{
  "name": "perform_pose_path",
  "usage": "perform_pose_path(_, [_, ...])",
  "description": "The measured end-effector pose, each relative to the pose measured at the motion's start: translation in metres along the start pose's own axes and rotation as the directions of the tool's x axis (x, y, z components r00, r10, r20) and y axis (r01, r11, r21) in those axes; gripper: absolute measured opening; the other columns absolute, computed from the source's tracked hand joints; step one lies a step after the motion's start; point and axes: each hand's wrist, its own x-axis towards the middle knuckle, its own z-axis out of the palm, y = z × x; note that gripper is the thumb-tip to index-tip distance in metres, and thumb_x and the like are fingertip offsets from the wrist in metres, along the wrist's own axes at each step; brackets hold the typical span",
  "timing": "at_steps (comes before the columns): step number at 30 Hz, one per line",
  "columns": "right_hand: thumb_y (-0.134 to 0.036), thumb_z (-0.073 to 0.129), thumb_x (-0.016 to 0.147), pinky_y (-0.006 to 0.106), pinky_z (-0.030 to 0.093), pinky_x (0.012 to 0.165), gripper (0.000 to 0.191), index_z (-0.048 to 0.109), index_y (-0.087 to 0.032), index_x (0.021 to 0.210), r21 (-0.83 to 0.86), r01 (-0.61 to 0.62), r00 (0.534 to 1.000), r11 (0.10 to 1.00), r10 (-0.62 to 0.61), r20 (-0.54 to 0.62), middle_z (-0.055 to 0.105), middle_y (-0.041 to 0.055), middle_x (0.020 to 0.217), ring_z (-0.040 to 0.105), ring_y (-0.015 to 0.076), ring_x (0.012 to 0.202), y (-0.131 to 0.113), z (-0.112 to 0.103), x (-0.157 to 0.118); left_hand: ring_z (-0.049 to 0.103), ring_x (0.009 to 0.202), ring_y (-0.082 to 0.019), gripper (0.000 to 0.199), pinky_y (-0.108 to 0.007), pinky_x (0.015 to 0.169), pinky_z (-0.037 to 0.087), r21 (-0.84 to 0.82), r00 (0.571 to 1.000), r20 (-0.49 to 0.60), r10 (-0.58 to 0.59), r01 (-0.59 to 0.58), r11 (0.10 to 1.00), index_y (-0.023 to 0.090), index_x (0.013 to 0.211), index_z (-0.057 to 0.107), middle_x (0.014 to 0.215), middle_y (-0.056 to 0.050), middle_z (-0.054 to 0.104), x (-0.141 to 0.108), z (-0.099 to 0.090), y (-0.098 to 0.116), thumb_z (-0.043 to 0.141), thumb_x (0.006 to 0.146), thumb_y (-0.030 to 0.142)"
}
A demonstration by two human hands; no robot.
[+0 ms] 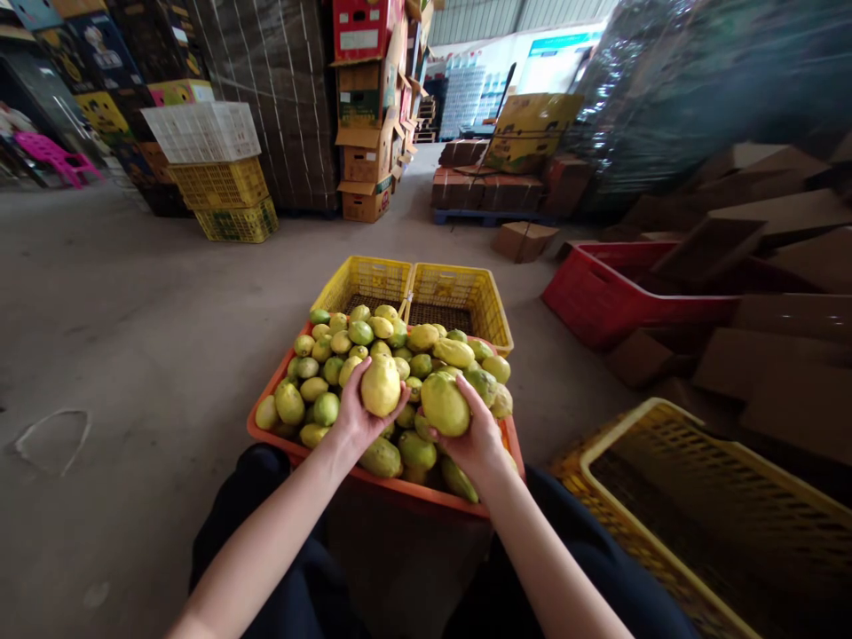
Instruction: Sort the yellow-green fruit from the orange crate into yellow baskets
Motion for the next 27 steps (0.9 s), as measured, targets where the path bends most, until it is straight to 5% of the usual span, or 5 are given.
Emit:
perform_pose_path(3, [-0.047,0.077,0.081,0.031,0.056,0.041,0.029,0.067,-0.024,0.096,0.027,-0.020,0.999,0.999,0.019,0.048,0.077,0.0044,0.075,0.072,0.0232,0.057,0.004,-0.010,0.008,0.071,0.071,-0.018,0.036,-0.028,0.065,0.063,-0.054,0.997,0.058,-0.053,0.056,0.997,0.013,0.114,0.069,0.083,-0.006,0.072,0.002,-0.005,-0.001,0.058,0.102,0.046])
perform_pose_path(7, [-0.051,0.065,0.091,0.031,0.060,0.048,0.027,0.068,-0.025,0.095,0.123,0.028,0.999,0.992,-0.022,-0.049,0.077,0.0043,0.072,0.072,0.0220,0.058,0.006,-0.012,0.017,0.072,0.070,-0.018,0.042,-0.026,0.055,0.059,0.030,0.986,0.129,-0.103,0.100,0.995,0.014,0.119,0.068,0.087,-0.007,0.075,0.008,-0.010,-0.005,0.053,0.105,0.051])
perform_pose_path(13, [-0.046,0.059,0.098,0.031,0.060,0.044,0.022,0.069,-0.027,0.103,0.098,0.116,0.980,0.988,-0.097,-0.175,0.080,0.0015,0.081,0.073,0.0210,0.059,-0.001,-0.002,0.013,0.078,0.087,-0.023,0.041,-0.036,0.073,0.067,0.117,0.986,0.137,-0.096,0.080,0.990,0.021,0.136,0.061,0.103,-0.008,0.077,0.017,-0.014,-0.008,0.061,0.102,0.044])
perform_pose_path(23, [-0.055,0.063,0.095,0.031,0.053,0.038,0.033,0.070,-0.023,0.090,0.069,0.034,0.997,0.997,-0.038,0.066,0.078,0.0055,0.072,0.070,0.0226,0.050,-0.010,-0.009,0.002,0.074,0.073,-0.019,0.029,-0.036,0.076,0.067,0.147,0.985,0.156,-0.073,0.050,0.988,0.015,0.111,0.068,0.086,-0.006,0.075,0.011,-0.008,-0.005,0.063,0.100,0.041])
perform_pose_path(27, [-0.054,0.060,0.097,0.036,0.061,0.049,0.036,0.072,-0.021,0.094,0.070,0.047,0.996,0.996,-0.052,0.076,0.080,0.0107,0.078,0.077,0.0275,0.061,-0.007,-0.012,0.007,0.074,0.073,-0.020,0.040,-0.030,0.066,0.063,0.182,0.985,0.150,-0.081,0.053,0.982,0.012,0.114,0.070,0.083,-0.008,0.074,0.011,-0.008,-0.004,0.054,0.103,0.047])
